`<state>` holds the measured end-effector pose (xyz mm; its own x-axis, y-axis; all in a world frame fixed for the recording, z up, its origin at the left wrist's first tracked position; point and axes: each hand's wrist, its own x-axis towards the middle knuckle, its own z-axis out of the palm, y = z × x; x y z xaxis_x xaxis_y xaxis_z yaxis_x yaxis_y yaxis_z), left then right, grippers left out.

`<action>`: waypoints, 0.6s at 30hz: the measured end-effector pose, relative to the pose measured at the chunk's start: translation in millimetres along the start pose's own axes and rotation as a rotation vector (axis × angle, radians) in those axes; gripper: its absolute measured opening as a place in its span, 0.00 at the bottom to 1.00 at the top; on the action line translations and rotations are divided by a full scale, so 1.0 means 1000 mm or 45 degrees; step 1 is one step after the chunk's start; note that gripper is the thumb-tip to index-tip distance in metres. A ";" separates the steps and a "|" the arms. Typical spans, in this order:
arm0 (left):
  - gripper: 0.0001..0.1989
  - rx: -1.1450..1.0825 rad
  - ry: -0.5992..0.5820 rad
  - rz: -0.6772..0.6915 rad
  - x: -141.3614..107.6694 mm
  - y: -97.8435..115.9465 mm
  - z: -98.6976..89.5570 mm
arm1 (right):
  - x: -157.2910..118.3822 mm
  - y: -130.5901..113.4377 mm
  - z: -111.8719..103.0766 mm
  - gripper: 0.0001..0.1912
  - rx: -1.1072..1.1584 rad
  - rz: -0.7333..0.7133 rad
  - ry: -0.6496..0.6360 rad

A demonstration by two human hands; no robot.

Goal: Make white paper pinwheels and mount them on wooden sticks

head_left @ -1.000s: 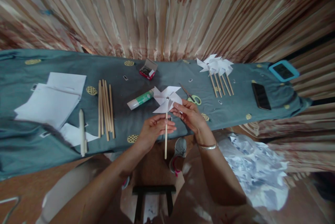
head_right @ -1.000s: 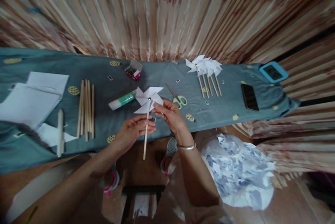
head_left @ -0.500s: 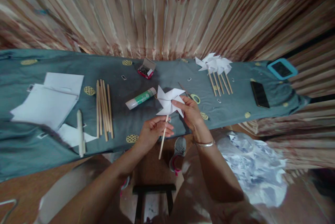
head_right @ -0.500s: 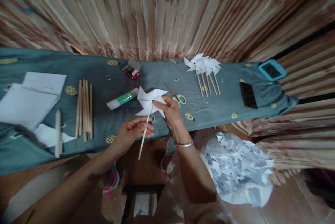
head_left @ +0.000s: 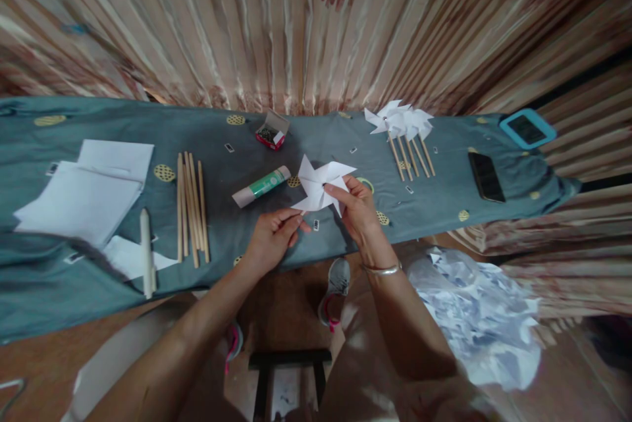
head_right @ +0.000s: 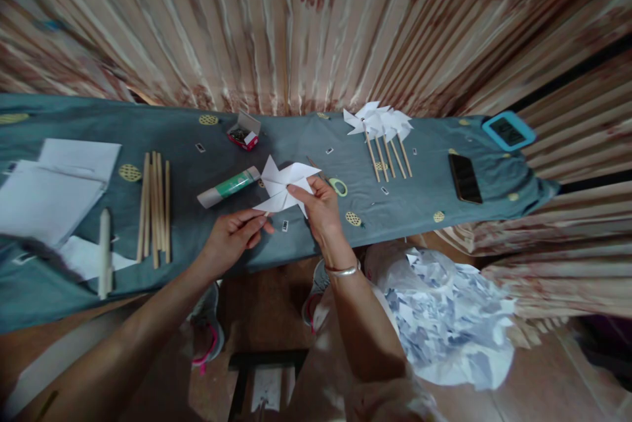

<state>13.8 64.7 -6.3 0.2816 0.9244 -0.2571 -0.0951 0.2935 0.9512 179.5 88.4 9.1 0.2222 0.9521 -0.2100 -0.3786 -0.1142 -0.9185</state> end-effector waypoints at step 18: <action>0.15 0.871 0.104 0.421 0.016 -0.002 -0.032 | -0.006 -0.003 -0.009 0.18 -0.037 0.050 -0.212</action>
<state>-12.2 86.3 -17.7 0.2672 0.9609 0.0732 0.4578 -0.1934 0.8678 187.2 80.7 9.9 0.0545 0.9803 -0.1896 -0.3571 -0.1582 -0.9206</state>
